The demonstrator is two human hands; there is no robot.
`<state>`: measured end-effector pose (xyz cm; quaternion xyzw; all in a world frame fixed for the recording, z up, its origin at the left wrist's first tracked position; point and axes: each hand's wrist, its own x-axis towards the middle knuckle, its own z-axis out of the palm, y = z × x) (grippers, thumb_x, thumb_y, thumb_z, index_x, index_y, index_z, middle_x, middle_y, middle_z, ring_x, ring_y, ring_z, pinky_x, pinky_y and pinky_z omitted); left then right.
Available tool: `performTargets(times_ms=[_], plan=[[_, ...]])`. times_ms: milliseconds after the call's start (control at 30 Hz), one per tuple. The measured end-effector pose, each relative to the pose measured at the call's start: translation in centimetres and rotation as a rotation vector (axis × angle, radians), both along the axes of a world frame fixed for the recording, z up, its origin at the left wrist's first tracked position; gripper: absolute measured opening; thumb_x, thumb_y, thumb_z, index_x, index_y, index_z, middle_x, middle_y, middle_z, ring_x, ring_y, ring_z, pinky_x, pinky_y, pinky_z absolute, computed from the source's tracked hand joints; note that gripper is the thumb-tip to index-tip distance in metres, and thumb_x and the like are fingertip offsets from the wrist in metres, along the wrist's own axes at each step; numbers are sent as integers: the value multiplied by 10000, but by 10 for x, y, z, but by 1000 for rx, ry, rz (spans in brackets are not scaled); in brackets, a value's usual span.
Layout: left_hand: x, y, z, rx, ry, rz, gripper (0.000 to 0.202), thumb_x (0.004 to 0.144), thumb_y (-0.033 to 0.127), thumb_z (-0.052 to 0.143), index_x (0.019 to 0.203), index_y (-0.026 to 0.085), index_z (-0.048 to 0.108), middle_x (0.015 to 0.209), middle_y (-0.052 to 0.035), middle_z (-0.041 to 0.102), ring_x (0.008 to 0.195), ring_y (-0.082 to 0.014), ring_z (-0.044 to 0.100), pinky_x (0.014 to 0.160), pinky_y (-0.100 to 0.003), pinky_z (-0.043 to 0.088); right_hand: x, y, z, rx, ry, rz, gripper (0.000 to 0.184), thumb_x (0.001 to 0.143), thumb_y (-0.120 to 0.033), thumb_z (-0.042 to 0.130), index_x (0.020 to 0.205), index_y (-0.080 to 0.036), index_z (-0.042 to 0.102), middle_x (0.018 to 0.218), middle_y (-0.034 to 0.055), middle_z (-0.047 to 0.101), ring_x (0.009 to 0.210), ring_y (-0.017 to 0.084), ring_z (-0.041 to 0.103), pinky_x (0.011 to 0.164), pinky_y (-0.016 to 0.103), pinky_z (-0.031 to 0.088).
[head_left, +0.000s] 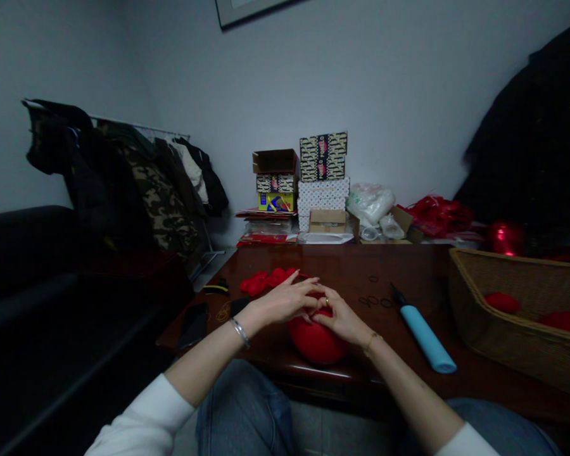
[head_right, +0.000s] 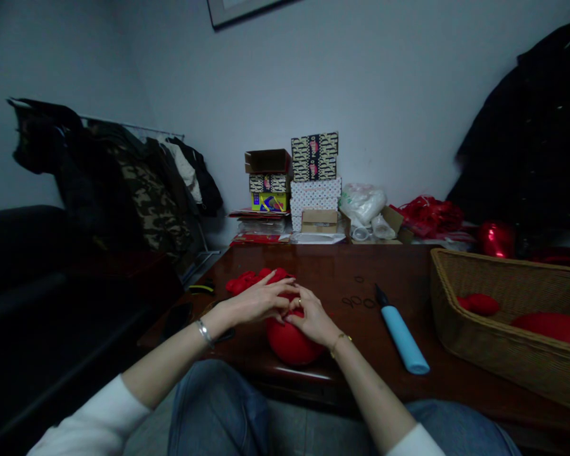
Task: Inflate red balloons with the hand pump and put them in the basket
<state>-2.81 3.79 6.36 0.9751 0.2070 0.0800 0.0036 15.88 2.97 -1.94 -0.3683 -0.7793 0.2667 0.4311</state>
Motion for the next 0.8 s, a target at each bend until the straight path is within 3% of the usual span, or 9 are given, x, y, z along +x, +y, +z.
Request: performTargets(times_ms=[100, 233, 367, 567, 700, 800], plan=[[-8, 0, -4, 10, -54, 65, 145, 832, 220, 549, 954, 246, 622, 1336, -30, 481, 1348, -213, 241, 1093, -519, 55, 3, 0, 0, 11, -25, 10, 110, 730, -311, 622, 695, -207, 619, 1284, 62, 478, 1259, 242, 357, 1036, 456, 271], [-9, -1, -6, -14, -116, 76, 169, 836, 315, 545, 965, 241, 627, 1360, -38, 459, 1356, -221, 219, 1098, -506, 68, 1, -1, 1, 39, -31, 32, 142, 768, -334, 589, 701, -208, 596, 1220, 62, 517, 1218, 216, 402, 1024, 427, 299], [-7, 4, -7, -38, -152, 110, 160, 842, 317, 538, 941, 258, 649, 1359, -26, 464, 1359, -209, 213, 1095, -508, 37, 1, 0, 0, 40, -92, 35, 132, 762, -336, 597, 768, -208, 625, 1278, 64, 470, 1230, 216, 385, 1034, 418, 289], [-4, 9, -14, -172, -255, 166, 198, 855, 355, 512, 925, 251, 665, 1359, -31, 465, 1350, -206, 239, 1089, -500, 71, 4, 2, -1, 45, -127, 46, 117, 740, -305, 618, 789, -202, 644, 1257, 67, 476, 1228, 232, 381, 1039, 431, 280], [1, 6, -20, -203, -246, 141, 201, 818, 367, 565, 755, 203, 663, 1329, -49, 499, 1347, -233, 243, 1086, -515, 40, 2, 0, 1, 47, -101, 46, 149, 749, -343, 617, 742, -195, 619, 1205, 78, 509, 1145, 225, 454, 991, 409, 342], [1, 6, -23, -160, -268, 144, 158, 785, 362, 608, 817, 216, 659, 1329, -50, 498, 1346, -231, 246, 1082, -532, 36, 1, -2, 4, 63, -61, 63, 197, 768, -379, 595, 684, -201, 594, 1205, 65, 512, 1157, 228, 447, 990, 403, 346]])
